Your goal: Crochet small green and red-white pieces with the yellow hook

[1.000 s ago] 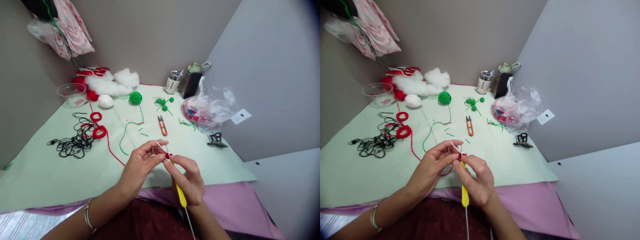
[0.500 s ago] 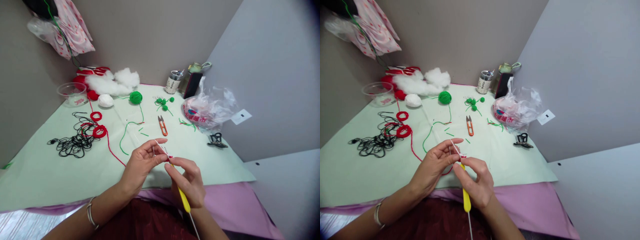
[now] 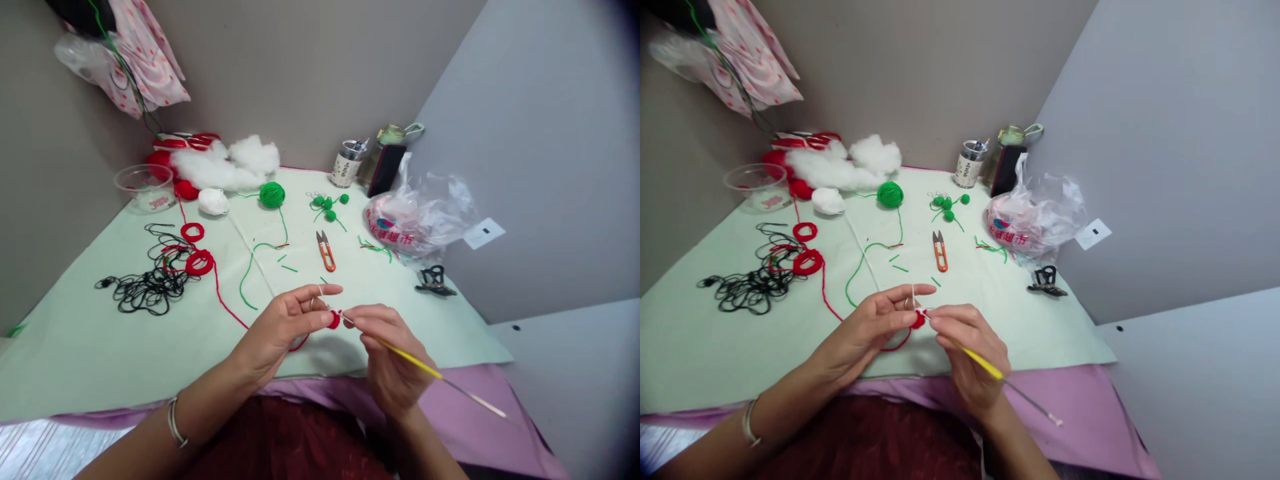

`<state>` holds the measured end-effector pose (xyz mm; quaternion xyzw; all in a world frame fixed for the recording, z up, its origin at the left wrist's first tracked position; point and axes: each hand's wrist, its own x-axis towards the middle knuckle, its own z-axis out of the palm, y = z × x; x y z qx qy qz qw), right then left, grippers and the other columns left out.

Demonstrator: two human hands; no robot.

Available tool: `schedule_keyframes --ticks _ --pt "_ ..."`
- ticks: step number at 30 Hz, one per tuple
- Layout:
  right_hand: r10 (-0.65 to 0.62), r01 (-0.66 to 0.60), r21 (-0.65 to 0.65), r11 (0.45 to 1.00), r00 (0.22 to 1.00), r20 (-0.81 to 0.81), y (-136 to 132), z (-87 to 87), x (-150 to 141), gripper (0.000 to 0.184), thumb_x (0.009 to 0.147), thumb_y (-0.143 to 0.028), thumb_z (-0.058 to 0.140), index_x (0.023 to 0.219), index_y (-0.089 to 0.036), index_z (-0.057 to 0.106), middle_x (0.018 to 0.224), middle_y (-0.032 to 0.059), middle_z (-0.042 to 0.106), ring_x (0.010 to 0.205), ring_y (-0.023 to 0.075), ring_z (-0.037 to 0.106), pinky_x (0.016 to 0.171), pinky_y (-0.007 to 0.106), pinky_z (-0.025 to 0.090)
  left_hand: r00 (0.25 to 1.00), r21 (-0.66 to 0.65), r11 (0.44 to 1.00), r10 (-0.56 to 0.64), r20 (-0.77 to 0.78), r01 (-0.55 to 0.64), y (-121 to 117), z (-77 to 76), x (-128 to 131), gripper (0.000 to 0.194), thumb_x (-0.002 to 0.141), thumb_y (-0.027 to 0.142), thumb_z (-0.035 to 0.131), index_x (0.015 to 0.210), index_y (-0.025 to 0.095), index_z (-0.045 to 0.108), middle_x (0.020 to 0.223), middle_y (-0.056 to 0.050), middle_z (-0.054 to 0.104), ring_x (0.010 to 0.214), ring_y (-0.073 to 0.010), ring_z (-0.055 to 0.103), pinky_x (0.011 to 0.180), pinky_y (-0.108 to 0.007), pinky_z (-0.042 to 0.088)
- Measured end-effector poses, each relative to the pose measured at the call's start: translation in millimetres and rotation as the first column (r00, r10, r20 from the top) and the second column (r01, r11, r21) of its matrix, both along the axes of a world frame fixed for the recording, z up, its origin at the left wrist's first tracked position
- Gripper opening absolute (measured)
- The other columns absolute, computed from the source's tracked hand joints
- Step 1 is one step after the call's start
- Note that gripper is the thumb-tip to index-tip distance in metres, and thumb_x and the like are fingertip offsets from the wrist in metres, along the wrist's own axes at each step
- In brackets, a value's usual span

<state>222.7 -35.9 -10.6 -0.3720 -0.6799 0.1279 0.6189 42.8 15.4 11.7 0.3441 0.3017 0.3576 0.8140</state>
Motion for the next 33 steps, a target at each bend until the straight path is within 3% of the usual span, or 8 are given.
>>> schedule_keyframes --ticks 4,8,16,21,23,25,28,33 --pt "0.019 -0.048 -0.166 0.985 0.985 -0.174 -2 7.6 5 0.024 0.102 -0.012 0.061 0.112 -0.026 0.078 0.095 0.0041 0.078 0.083 0.0180 0.072 0.074 0.034 0.061 0.988 0.158 0.986 0.069 -0.138 -0.047 -1 4.1 -4 0.037 0.082 0.027 0.088 0.118 0.022 0.082 0.081 0.002 0.066 0.073 -0.0091 0.054 0.068 -0.022 0.041" --pt "0.082 -0.193 -0.284 0.939 0.930 -0.359 1 10.1 3 0.019 0.105 -0.023 0.058 0.104 -0.026 0.078 0.087 0.0012 0.074 0.071 0.0147 0.068 0.066 0.030 0.058 0.990 0.198 0.978 0.082 -0.112 -0.059 -6 4.7 -1 0.034 0.083 0.021 0.085 0.116 0.023 0.082 0.084 0.002 0.065 0.075 -0.0094 0.058 0.075 -0.024 0.047" --pt "-0.019 0.018 -0.181 0.983 1.000 -0.008 -4 7.2 -9 0.029 0.104 -0.010 0.057 0.117 -0.028 0.076 0.101 0.0030 0.077 0.091 0.0165 0.072 0.079 0.030 0.061 0.993 0.124 0.986 0.115 -0.015 -0.112 -11 -3.4 7 0.035 0.084 0.029 0.088 0.118 0.029 0.083 0.089 0.001 0.073 0.087 -0.0118 0.067 0.085 -0.023 0.050" --pt "-0.224 0.213 0.068 0.975 0.926 0.305 -6 -0.6 -13 0.039 0.098 -0.006 0.065 0.128 -0.027 0.076 0.113 0.0086 0.074 0.100 0.0205 0.072 0.082 0.034 0.062 0.988 -0.080 0.989 0.134 0.080 -0.128 -12 -3.2 14 0.039 0.080 0.030 0.092 0.118 0.027 0.084 0.085 0.001 0.074 0.078 -0.0089 0.064 0.080 -0.020 0.050" --pt "-0.202 0.203 0.023 0.979 0.949 0.242 -3 0.9 -12 0.037 0.099 -0.006 0.064 0.125 -0.028 0.077 0.108 0.0075 0.074 0.097 0.0200 0.072 0.080 0.033 0.062 0.990 -0.170 0.983 0.082 0.116 -0.062 -9 -3.5 13 0.039 0.079 0.030 0.093 0.116 0.022 0.085 0.089 -0.002 0.077 0.080 -0.0105 0.066 0.083 -0.022 0.052" --pt "-0.141 0.144 -0.111 0.983 0.990 0.030 1 4.7 -10 0.030 0.101 -0.009 0.061 0.116 -0.028 0.078 0.098 0.0043 0.074 0.086 0.0174 0.071 0.075 0.031 0.060 0.990 -0.199 0.979 0.071 0.124 -0.045 -6 -3.5 10 0.038 0.076 0.028 0.094 0.113 0.020 0.086 0.091 -0.003 0.078 0.083 -0.0124 0.069 0.087 -0.024 0.053" --pt "-0.039 -0.044 -0.252 0.967 0.948 -0.315 6 9.4 -9 0.023 0.104 -0.018 0.058 0.104 -0.027 0.079 0.087 0.0013 0.070 0.070 0.0142 0.065 0.065 0.030 0.055 0.993 -0.135 0.987 0.100 0.058 -0.092 -4 -2.0 6 0.033 0.077 0.028 0.093 0.108 0.022 0.087 0.085 -0.001 0.077 0.082 -0.0119 0.069 0.083 -0.022 0.051" --pt "0.003 -0.078 -0.276 0.958 0.965 -0.263 7 7.3 -15 0.020 0.102 -0.019 0.065 0.105 -0.029 0.082 0.098 0.0038 0.078 0.092 0.0184 0.071 0.078 0.032 0.058 0.994 0.098 0.990 0.105 -0.042 -0.101 -8 -0.5 7 0.030 0.079 0.026 0.092 0.109 0.030 0.086 0.087 0.002 0.081 0.082 -0.0120 0.068 0.084 -0.024 0.049"
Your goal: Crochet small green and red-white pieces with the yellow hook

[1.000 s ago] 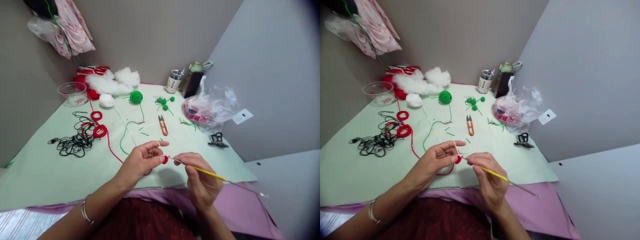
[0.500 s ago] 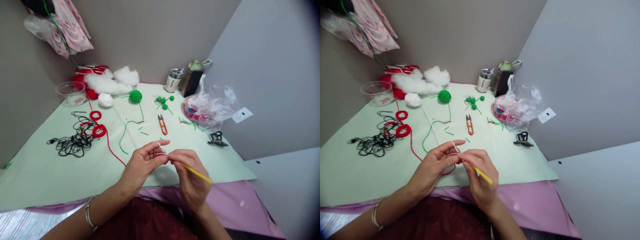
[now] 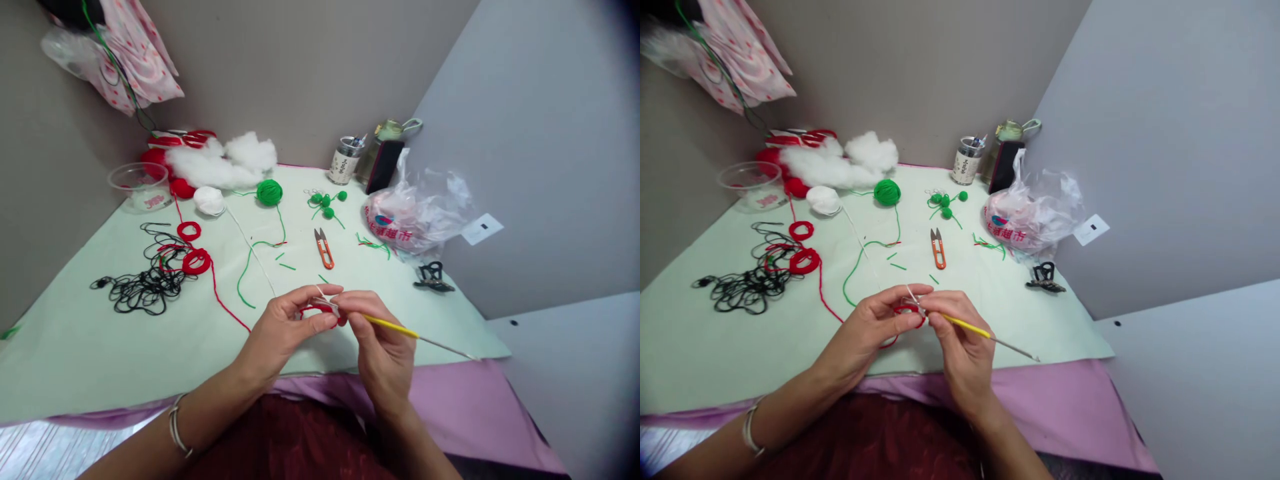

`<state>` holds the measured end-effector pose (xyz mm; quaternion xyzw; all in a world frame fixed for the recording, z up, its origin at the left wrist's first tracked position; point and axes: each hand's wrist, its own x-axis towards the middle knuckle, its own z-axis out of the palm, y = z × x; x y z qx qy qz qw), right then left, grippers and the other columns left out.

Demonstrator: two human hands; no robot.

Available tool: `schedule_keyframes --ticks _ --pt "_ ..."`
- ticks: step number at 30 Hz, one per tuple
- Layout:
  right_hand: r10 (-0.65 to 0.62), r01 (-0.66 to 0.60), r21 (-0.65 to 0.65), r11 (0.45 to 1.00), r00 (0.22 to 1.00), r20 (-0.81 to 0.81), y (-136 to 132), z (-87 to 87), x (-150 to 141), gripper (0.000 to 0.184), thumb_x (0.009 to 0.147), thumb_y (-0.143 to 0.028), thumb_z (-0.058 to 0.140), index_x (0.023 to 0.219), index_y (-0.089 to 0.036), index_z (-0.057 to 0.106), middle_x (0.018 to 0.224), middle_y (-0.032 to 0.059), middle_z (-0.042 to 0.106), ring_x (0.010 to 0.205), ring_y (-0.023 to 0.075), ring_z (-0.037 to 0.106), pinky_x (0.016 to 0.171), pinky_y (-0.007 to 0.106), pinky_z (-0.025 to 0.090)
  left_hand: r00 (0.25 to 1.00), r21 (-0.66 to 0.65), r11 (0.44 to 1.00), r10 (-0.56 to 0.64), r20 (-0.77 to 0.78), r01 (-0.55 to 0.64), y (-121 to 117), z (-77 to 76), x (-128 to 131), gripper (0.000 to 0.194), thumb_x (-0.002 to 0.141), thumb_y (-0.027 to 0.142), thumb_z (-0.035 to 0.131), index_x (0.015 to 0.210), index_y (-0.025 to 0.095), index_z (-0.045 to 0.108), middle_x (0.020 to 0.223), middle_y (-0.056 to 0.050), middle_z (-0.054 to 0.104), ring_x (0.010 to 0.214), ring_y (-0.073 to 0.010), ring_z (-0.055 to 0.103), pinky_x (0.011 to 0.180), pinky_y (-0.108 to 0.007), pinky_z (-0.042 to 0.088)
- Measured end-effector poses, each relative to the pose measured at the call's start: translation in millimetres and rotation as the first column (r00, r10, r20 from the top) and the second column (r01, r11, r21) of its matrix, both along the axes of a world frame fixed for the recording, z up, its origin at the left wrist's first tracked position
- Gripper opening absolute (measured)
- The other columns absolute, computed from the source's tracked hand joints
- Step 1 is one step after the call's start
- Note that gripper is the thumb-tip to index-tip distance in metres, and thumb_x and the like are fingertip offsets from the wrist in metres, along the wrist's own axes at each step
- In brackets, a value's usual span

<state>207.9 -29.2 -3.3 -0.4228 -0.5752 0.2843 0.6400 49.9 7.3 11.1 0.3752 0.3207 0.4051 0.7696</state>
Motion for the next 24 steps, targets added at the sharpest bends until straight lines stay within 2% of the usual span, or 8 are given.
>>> schedule_keyframes --ticks 2,5,9,13,16,20,24 --pt "-0.019 0.019 0.006 1.000 1.000 0.000 -1 -2.3 1 0.021 0.102 -0.019 0.065 0.106 -0.030 0.082 0.098 0.0033 0.079 0.088 0.0176 0.070 0.076 0.031 0.058 1.000 0.012 1.000 0.004 -0.006 -0.003 -1 -0.8 0 0.038 0.079 0.025 0.092 0.115 0.031 0.084 0.088 0.002 0.081 0.086 -0.0128 0.069 0.088 -0.026 0.050" --pt "-0.012 0.010 -0.040 0.999 0.998 -0.067 -1 -4.8 4 0.018 0.102 -0.021 0.065 0.105 -0.028 0.082 0.096 0.0030 0.078 0.077 0.0157 0.068 0.070 0.030 0.057 0.999 -0.042 0.999 0.006 0.040 -0.004 -1 -1.1 0 0.046 0.077 0.023 0.093 0.121 0.031 0.082 0.088 0.002 0.081 0.083 -0.0127 0.069 0.086 -0.026 0.050" --pt "0.067 -0.080 -0.062 0.995 0.979 -0.191 4 -3.8 7 0.015 0.102 -0.025 0.066 0.103 -0.026 0.081 0.094 0.0035 0.079 0.073 0.0145 0.069 0.068 0.029 0.058 0.999 -0.050 0.999 0.011 0.031 -0.010 -1 1.5 -1 0.045 0.076 0.024 0.093 0.120 0.028 0.082 0.085 0.001 0.078 0.078 -0.0119 0.066 0.078 -0.025 0.049" --pt "0.115 -0.143 -0.061 0.988 0.935 -0.336 8 0.3 5 0.015 0.101 -0.029 0.067 0.097 -0.023 0.079 0.087 0.0045 0.079 0.067 0.0142 0.069 0.062 0.027 0.058 1.000 -0.031 0.999 -0.009 -0.018 0.009 1 3.9 -3 0.047 0.077 0.029 0.092 0.122 0.025 0.081 0.077 0.002 0.071 0.064 -0.0094 0.058 0.063 -0.024 0.042" --pt "0.149 -0.188 -0.071 0.979 0.916 -0.371 9 2.5 6 0.019 0.104 -0.031 0.062 0.096 -0.021 0.076 0.083 0.0046 0.078 0.065 0.0144 0.069 0.060 0.026 0.058 0.999 -0.045 0.998 -0.032 -0.026 0.031 1 4.5 -5 0.047 0.079 0.031 0.090 0.124 0.023 0.080 0.077 0.002 0.069 0.062 -0.0093 0.058 0.060 -0.024 0.039" --pt "0.170 -0.196 -0.056 0.979 0.936 -0.308 5 3.4 10 0.021 0.106 -0.030 0.058 0.097 -0.021 0.074 0.088 0.0048 0.079 0.068 0.0146 0.071 0.062 0.027 0.060 1.000 -0.042 0.999 -0.028 -0.004 0.028 0 4.1 -6 0.044 0.081 0.030 0.089 0.124 0.023 0.080 0.082 0.001 0.070 0.068 -0.0103 0.063 0.066 -0.024 0.044" --pt "0.075 -0.076 -0.007 0.997 0.994 -0.077 -3 5.5 13 0.020 0.108 -0.024 0.053 0.104 -0.022 0.073 0.095 0.0053 0.078 0.076 0.0167 0.072 0.069 0.032 0.061 1.000 0.003 1.000 -0.011 -0.005 0.011 -1 3.5 -6 0.044 0.081 0.029 0.089 0.123 0.023 0.080 0.080 0.001 0.071 0.072 -0.0127 0.064 0.072 -0.026 0.048"
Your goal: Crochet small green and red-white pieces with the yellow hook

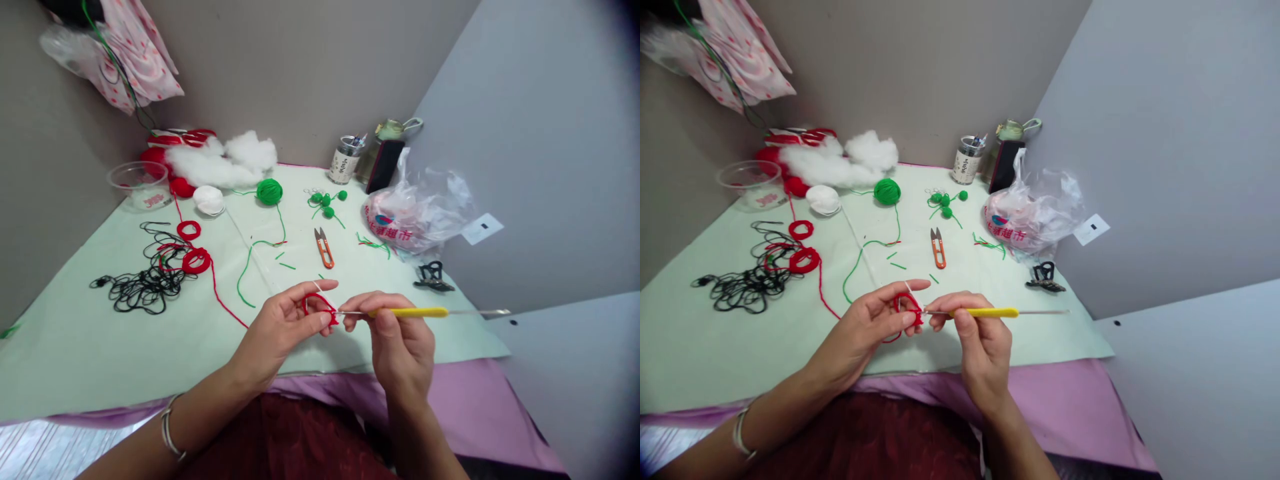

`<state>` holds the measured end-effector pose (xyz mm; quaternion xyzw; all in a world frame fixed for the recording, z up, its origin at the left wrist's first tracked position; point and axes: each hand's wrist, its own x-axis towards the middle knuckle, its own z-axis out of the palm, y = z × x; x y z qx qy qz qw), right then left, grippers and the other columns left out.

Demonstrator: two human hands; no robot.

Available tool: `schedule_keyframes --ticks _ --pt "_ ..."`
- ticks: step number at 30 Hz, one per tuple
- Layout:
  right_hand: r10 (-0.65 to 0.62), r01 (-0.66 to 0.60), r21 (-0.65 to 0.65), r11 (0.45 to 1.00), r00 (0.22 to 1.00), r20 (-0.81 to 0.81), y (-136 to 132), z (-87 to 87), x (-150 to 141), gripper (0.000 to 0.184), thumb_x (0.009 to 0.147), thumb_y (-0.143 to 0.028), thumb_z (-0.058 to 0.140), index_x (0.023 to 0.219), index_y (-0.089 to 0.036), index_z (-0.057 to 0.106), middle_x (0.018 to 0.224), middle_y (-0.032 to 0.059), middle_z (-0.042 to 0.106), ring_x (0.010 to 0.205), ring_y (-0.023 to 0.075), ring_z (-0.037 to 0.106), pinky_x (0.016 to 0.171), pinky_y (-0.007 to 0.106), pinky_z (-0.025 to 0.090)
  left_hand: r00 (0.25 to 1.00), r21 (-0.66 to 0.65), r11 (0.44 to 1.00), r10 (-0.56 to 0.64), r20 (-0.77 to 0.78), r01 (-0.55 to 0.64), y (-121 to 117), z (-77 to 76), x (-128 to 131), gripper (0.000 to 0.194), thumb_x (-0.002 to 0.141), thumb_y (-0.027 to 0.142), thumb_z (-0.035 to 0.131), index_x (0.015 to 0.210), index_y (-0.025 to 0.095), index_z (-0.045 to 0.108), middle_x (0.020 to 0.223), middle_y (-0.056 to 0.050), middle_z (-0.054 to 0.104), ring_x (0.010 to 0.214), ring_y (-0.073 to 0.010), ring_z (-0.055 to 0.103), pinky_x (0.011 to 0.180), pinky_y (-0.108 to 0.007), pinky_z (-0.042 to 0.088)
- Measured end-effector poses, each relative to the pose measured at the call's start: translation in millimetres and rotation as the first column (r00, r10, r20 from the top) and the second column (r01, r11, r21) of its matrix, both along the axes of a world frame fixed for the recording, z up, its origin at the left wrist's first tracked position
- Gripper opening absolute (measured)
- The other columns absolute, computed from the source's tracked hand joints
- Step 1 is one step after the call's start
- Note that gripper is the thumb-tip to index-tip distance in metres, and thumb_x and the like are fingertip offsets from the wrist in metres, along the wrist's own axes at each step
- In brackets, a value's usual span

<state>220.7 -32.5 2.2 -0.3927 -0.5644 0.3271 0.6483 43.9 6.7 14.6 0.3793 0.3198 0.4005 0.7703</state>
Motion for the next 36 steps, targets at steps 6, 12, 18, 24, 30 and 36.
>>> schedule_keyframes --ticks 6,12,18,24,30,36 --pt "-0.135 0.059 0.189 0.980 0.900 0.416 -9 5.6 2 0.023 0.105 -0.014 0.052 0.111 -0.024 0.071 0.101 0.0071 0.079 0.090 0.0208 0.075 0.079 0.037 0.063 0.994 0.050 0.997 0.062 -0.086 -0.057 -1 0.1 3 0.046 0.081 0.029 0.089 0.126 0.024 0.079 0.083 0.000 0.072 0.081 -0.0153 0.064 0.083 -0.029 0.050" --pt "-0.296 0.052 0.391 0.919 0.744 0.599 -8 3.7 -2 0.026 0.104 -0.014 0.052 0.121 -0.023 0.069 0.108 0.0113 0.079 0.093 0.0210 0.078 0.074 0.033 0.064 0.994 0.101 0.993 0.068 -0.085 -0.060 1 -2.1 3 0.046 0.083 0.033 0.088 0.128 0.028 0.078 0.088 0.000 0.071 0.088 -0.0160 0.063 0.087 -0.028 0.048" --pt "-0.241 0.016 0.387 0.922 0.804 0.543 -6 3.2 -2 0.023 0.107 -0.016 0.050 0.118 -0.022 0.069 0.107 0.0113 0.078 0.093 0.0204 0.077 0.075 0.034 0.064 0.997 0.242 0.970 0.017 -0.079 0.003 6 0.1 -3 0.039 0.098 0.039 0.073 0.136 0.035 0.075 0.131 -0.005 0.071 0.084 -0.0136 0.059 0.078 -0.026 0.049" --pt "-0.132 -0.023 0.305 0.952 0.869 0.476 -9 3.3 3 0.025 0.106 -0.014 0.051 0.120 -0.023 0.069 0.105 0.0089 0.078 0.099 0.0218 0.076 0.080 0.037 0.064 0.995 0.222 0.970 -0.100 -0.003 0.098 15 2.2 -4 0.030 0.095 0.034 0.077 0.124 0.032 0.081 0.099 -0.002 0.074 0.084 -0.0138 0.063 0.084 -0.027 0.051" --pt "-0.115 -0.026 0.280 0.960 0.872 0.475 -10 2.4 5 0.025 0.105 -0.013 0.052 0.120 -0.023 0.069 0.104 0.0081 0.078 0.098 0.0208 0.076 0.081 0.036 0.064 0.996 0.206 0.979 0.024 -0.084 -0.006 17 1.6 -4 0.026 0.084 0.029 0.087 0.109 0.024 0.085 0.080 -0.001 0.074 0.075 -0.0150 0.066 0.079 -0.028 0.053" --pt "-0.243 -0.011 0.393 0.919 0.771 0.589 -9 6.6 3 0.024 0.107 -0.016 0.048 0.120 -0.022 0.067 0.107 0.0120 0.078 0.093 0.0205 0.077 0.073 0.034 0.065 0.969 0.294 0.946 0.187 -0.163 -0.133 7 13.3 -5 0.022 0.078 0.020 0.089 0.099 0.025 0.087 0.079 0.000 0.076 0.075 -0.0155 0.069 0.073 -0.027 0.055"
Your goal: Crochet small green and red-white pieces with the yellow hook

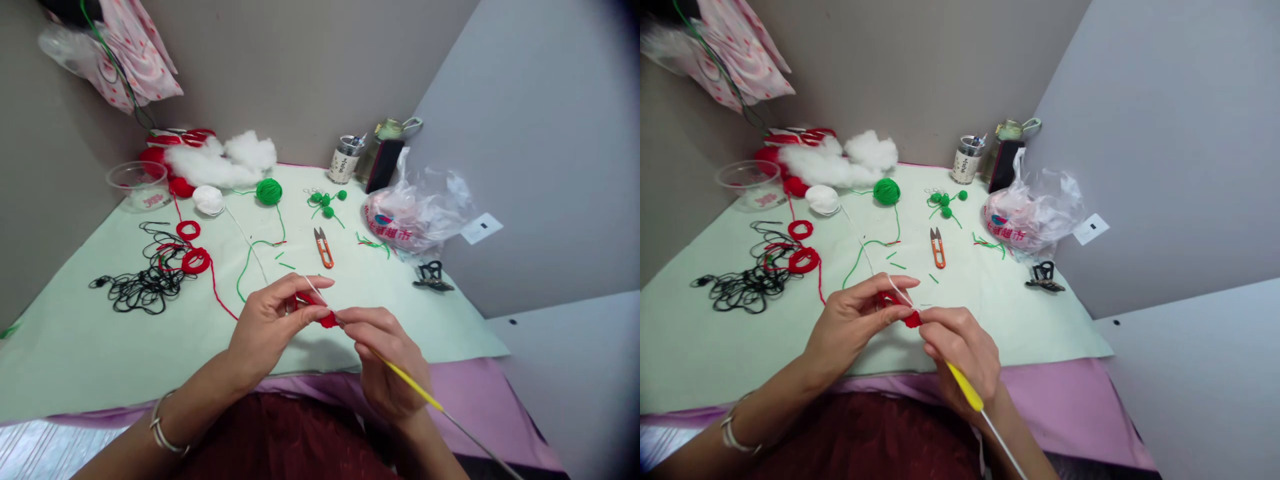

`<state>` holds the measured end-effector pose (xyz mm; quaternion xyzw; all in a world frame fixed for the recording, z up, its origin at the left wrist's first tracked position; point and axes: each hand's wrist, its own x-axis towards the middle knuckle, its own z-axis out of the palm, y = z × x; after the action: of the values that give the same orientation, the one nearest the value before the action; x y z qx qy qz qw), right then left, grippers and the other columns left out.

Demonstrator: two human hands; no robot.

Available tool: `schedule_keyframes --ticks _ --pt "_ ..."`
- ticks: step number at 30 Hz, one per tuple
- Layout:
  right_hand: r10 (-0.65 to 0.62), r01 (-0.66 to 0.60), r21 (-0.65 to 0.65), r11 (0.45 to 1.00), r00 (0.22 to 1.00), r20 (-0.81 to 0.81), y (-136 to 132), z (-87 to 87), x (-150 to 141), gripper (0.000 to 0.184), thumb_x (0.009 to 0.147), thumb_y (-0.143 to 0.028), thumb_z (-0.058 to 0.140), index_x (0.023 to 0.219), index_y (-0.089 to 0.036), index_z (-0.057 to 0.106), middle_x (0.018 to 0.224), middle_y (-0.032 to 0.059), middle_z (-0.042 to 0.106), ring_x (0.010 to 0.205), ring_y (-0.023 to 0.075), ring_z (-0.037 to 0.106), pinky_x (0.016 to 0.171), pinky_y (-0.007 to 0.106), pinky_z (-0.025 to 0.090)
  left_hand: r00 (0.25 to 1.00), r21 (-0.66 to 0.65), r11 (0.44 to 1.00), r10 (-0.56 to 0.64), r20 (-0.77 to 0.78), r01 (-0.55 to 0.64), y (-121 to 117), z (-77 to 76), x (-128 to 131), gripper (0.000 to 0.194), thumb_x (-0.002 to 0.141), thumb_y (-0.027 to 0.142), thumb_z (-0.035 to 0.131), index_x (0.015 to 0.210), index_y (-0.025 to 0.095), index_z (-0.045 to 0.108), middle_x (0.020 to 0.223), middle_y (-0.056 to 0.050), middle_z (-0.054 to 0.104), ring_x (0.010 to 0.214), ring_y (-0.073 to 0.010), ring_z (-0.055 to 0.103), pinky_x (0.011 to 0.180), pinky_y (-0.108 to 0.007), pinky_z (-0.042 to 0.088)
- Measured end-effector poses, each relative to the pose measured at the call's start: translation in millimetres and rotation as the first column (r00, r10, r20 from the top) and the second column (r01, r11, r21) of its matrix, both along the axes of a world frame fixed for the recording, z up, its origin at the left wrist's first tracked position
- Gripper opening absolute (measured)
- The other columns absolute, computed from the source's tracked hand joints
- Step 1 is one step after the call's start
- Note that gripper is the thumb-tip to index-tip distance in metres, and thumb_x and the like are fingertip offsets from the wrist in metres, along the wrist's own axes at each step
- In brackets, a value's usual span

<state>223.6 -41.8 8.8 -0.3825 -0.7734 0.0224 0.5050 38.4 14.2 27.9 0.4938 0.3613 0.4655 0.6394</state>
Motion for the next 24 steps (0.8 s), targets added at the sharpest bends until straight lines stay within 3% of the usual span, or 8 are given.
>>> schedule_keyframes --ticks 8,13,15,18,21,24 --pt "-0.062 0.061 0.013 0.998 0.996 0.067 -7 -6.4 1 0.026 0.106 -0.016 0.052 0.127 -0.023 0.066 0.113 0.0134 0.078 0.102 0.0219 0.077 0.080 0.034 0.066 0.999 -0.055 0.997 -0.050 0.014 0.050 -6 -6.9 6 0.036 0.078 0.020 0.087 0.114 0.025 0.083 0.083 0.001 0.070 0.082 -0.0157 0.067 0.080 -0.028 0.055" --pt "-0.110 0.106 0.042 0.993 0.990 0.087 -7 -16.7 -3 0.043 0.102 -0.010 0.059 0.142 -0.025 0.063 0.118 0.0116 0.076 0.109 0.0228 0.075 0.086 0.035 0.066 0.999 -0.061 0.998 -0.032 0.036 0.034 -12 -12.8 12 0.036 0.085 0.020 0.082 0.121 0.024 0.078 0.081 0.003 0.068 0.082 -0.0141 0.063 0.086 -0.028 0.050" --pt "-0.165 0.155 0.078 0.985 0.976 0.143 -6 -20.2 -3 0.049 0.099 -0.007 0.063 0.144 -0.026 0.064 0.116 0.0104 0.075 0.110 0.0237 0.075 0.088 0.036 0.066 0.987 -0.166 0.980 -0.091 0.134 0.113 -12 -12.9 12 0.042 0.085 0.022 0.083 0.126 0.024 0.076 0.081 0.003 0.067 0.079 -0.0128 0.062 0.082 -0.026 0.049" --pt "-0.174 0.153 0.113 0.982 0.964 0.203 -5 -20.6 -3 0.050 0.098 -0.005 0.065 0.142 -0.028 0.066 0.114 0.0090 0.073 0.109 0.0239 0.074 0.087 0.036 0.066 0.934 -0.345 0.891 -0.193 0.300 0.295 -9 -13.1 9 0.047 0.082 0.027 0.086 0.128 0.022 0.077 0.082 0.002 0.066 0.073 -0.0111 0.059 0.072 -0.024 0.046" --pt "-0.113 0.113 -0.001 0.994 0.993 -0.023 -4 -14.2 -2 0.038 0.101 -0.007 0.059 0.131 -0.026 0.071 0.111 0.0076 0.074 0.101 0.0218 0.073 0.082 0.036 0.064 0.921 -0.407 0.852 -0.192 0.340 0.328 -5 -14.1 5 0.045 0.081 0.030 0.087 0.125 0.021 0.080 0.084 0.000 0.067 0.072 -0.0099 0.059 0.067 -0.021 0.042" --pt "-0.067 0.009 -0.154 0.988 0.923 -0.378 -1 -6.4 -4 0.026 0.104 -0.011 0.055 0.112 -0.024 0.076 0.094 0.0044 0.073 0.085 0.0189 0.070 0.072 0.033 0.060 0.953 -0.358 0.905 -0.135 0.271 0.230 -4 -15.5 4 0.039 0.082 0.028 0.088 0.120 0.025 0.083 0.082 0.002 0.064 0.074 -0.0095 0.058 0.070 -0.021 0.042"
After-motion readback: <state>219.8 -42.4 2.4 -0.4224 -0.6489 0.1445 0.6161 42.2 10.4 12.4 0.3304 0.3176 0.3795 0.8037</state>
